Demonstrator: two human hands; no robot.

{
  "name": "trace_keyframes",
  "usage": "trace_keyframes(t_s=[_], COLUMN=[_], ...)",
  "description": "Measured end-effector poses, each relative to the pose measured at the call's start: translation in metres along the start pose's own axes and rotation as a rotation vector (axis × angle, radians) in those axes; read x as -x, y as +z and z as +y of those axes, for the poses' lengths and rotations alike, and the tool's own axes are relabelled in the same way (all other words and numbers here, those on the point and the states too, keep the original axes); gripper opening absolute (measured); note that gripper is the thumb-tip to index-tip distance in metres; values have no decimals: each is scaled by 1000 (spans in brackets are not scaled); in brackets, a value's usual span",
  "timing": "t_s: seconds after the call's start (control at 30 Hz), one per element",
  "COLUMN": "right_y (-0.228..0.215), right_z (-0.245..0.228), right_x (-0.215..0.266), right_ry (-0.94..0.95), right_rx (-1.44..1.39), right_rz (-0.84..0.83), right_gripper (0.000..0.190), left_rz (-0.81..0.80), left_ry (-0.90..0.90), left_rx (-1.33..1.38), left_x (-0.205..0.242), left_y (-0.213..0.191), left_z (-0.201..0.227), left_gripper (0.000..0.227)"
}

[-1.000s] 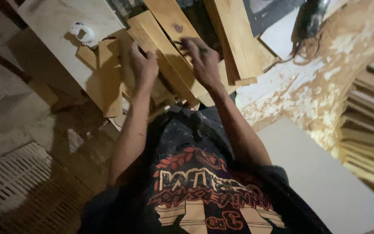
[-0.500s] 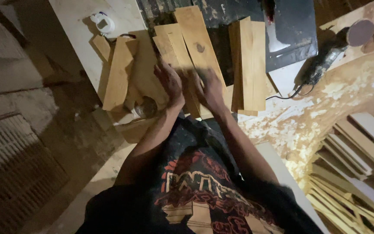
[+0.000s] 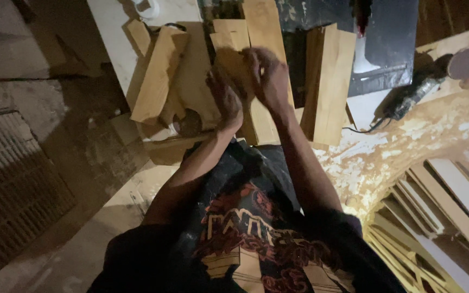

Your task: Organizing and stacking wooden planks on a table saw workbench

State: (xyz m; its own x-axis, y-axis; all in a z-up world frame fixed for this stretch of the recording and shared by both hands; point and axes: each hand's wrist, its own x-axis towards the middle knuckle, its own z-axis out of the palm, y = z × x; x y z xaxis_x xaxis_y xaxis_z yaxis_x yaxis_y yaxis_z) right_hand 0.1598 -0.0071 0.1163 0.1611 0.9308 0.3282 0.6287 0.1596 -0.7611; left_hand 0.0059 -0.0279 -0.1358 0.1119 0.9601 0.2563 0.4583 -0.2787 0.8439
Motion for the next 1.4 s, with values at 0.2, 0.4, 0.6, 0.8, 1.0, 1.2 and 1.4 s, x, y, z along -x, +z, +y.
trace_keyframes(t_s=[0.2, 0.4, 0.6, 0.8, 1.0, 1.2, 1.4], right_y=[-3, -75, -91, -38, -10, -71, -135], right_z=[-4, -58, -77, -34, -73, 21, 79], right_x=[20, 195, 233, 163, 104, 164, 171], right_ry=[48, 491, 1042, 491, 586, 611, 712], right_rx=[-87, 24, 14, -59, 636, 235, 738], right_rz=[-120, -230, -114, 62, -512, 50, 139], right_gripper=[28, 29, 40, 32, 83, 74, 77], left_rz=[-30, 72, 127, 125, 116, 135, 214], left_ry=[-216, -197, -124, -485, -777, -923, -108], left_rx=[-730, -376, -86, 476, 384, 528, 162], left_x=[20, -52, -58, -36, -30, -36, -25], left_y=[24, -56, -69, -77, -118, -151, -26], left_z=[-1, 156, 162, 115, 64, 131, 37], left_gripper=[72, 47, 58, 70, 92, 91, 37])
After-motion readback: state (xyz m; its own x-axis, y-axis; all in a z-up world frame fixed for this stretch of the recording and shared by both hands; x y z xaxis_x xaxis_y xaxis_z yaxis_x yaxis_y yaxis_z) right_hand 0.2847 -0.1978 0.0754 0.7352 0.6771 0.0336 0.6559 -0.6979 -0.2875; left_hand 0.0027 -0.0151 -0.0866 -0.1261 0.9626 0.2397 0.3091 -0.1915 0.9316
